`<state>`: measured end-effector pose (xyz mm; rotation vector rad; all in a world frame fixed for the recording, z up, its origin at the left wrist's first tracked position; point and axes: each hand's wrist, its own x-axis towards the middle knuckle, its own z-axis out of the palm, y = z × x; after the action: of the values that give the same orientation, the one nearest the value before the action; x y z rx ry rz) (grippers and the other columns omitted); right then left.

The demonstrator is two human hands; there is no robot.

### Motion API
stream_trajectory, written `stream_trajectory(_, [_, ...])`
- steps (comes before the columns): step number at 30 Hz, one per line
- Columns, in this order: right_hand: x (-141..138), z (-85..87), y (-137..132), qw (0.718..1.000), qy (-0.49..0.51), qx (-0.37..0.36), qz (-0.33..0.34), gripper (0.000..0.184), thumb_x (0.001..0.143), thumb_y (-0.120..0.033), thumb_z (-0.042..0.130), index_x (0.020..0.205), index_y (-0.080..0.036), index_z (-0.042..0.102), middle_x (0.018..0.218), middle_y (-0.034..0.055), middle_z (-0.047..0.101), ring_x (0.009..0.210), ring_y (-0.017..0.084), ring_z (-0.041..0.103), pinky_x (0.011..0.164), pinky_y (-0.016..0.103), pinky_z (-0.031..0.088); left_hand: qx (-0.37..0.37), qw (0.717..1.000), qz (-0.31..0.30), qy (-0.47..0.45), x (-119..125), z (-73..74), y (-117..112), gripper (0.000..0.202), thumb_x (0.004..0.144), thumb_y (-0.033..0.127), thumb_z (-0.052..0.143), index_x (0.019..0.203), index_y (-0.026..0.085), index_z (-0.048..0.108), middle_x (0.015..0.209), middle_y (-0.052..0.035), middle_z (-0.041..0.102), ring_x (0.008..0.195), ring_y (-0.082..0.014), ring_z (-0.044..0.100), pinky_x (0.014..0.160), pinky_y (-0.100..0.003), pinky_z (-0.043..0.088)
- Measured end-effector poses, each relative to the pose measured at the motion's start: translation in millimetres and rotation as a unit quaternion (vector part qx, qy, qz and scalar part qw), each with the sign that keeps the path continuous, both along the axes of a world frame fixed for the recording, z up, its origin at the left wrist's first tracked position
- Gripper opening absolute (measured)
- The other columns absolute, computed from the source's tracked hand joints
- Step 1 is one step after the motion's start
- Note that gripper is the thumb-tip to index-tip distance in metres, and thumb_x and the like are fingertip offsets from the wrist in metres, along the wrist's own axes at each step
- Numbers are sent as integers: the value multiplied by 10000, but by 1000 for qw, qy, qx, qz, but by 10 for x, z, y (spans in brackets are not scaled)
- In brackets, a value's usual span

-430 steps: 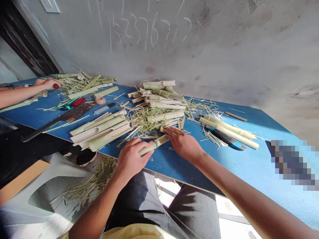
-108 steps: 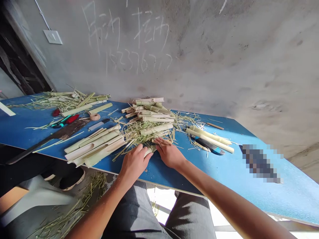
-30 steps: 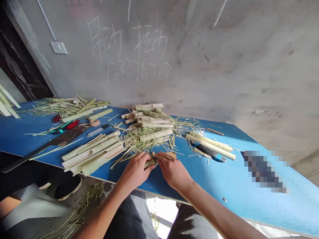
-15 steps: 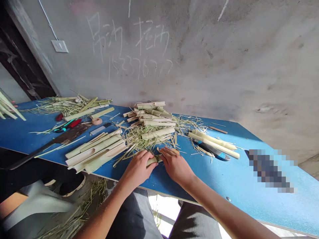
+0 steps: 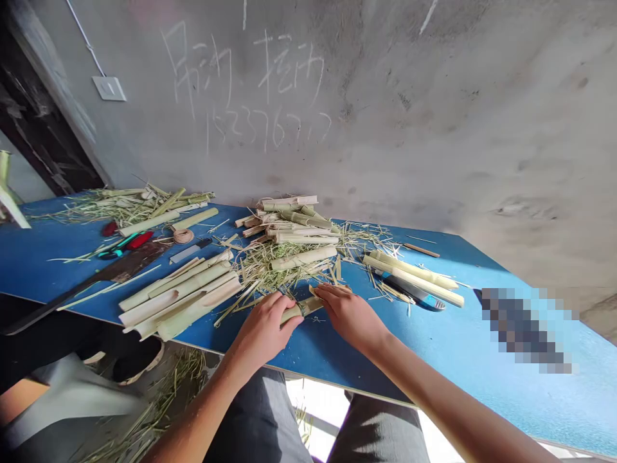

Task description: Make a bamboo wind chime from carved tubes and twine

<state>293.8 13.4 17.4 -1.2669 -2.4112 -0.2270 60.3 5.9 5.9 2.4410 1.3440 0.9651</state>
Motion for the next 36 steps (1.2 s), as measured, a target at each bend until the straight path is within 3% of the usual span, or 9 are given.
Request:
stream_trajectory(6, [8, -17, 47, 1000, -5, -14, -19, 457, 1002, -65, 444, 1377, -154, 690, 1377, 114, 691, 1238, 277, 701, 1048, 431, 621, 6, 1000, 4, 5, -8, -8, 20, 108, 959, 239, 725, 955, 210, 621, 986, -54, 699, 970, -245, 701, 877, -383, 589])
stream_trajectory(10, [60, -9, 24, 999, 5, -40, 33, 483, 999, -88, 458, 1432, -171, 656, 1427, 107, 657, 1310, 273, 656, 1114, 434, 581, 3, 1000, -3, 4, -4, 1, 27, 142, 934, 242, 762, 960, 213, 626, 1003, -55, 704, 989, -243, 701, 890, -376, 588])
stream_trajectory(14, [112, 27, -2, 997, 23, -62, 34, 545, 968, -59, 453, 1463, -193, 638, 1443, 108, 642, 1331, 289, 641, 1147, 486, 554, 0, 1000, -11, 1, -20, 7, 26, 155, 925, 234, 775, 948, 216, 623, 1012, -55, 703, 1003, -242, 697, 903, -374, 580])
stream_trajectory(23, [-54, 127, -148, 993, 5, -105, 54, 478, 1053, -163, 435, 1496, -193, 612, 1489, 78, 612, 1378, 257, 605, 1194, 426, 514, 24, 999, -32, 17, -33, 1, 8, 228, 859, 160, 827, 904, 210, 609, 993, -53, 681, 992, -253, 680, 875, -371, 569])
stream_trajectory(28, [-18, 62, -170, 996, 18, -85, 19, 495, 1044, -128, 405, 1497, -146, 604, 1464, 129, 624, 1370, 282, 611, 1178, 473, 522, 11, 1000, -26, 7, -27, 14, -6, 234, 853, 177, 841, 928, 211, 622, 1017, -49, 696, 1028, -252, 684, 900, -368, 565])
stream_trajectory(31, [30, 48, -176, 993, 20, -97, 62, 521, 1041, -126, 410, 1538, -164, 560, 1544, 97, 551, 1437, 254, 546, 1234, 452, 468, 5, 1000, -19, 6, -30, 14, 7, 228, 851, 188, 844, 930, 215, 632, 1004, -46, 696, 1014, -252, 685, 882, -368, 565])
stream_trajectory(36, [41, 118, -151, 993, 5, -112, 40, 476, 1062, -192, 413, 1495, -188, 610, 1469, 100, 621, 1356, 278, 622, 1172, 467, 521, -6, 1000, -26, -1, -33, 21, 30, 191, 870, 191, 819, 922, 212, 636, 1020, -56, 708, 1024, -253, 688, 920, -385, 565])
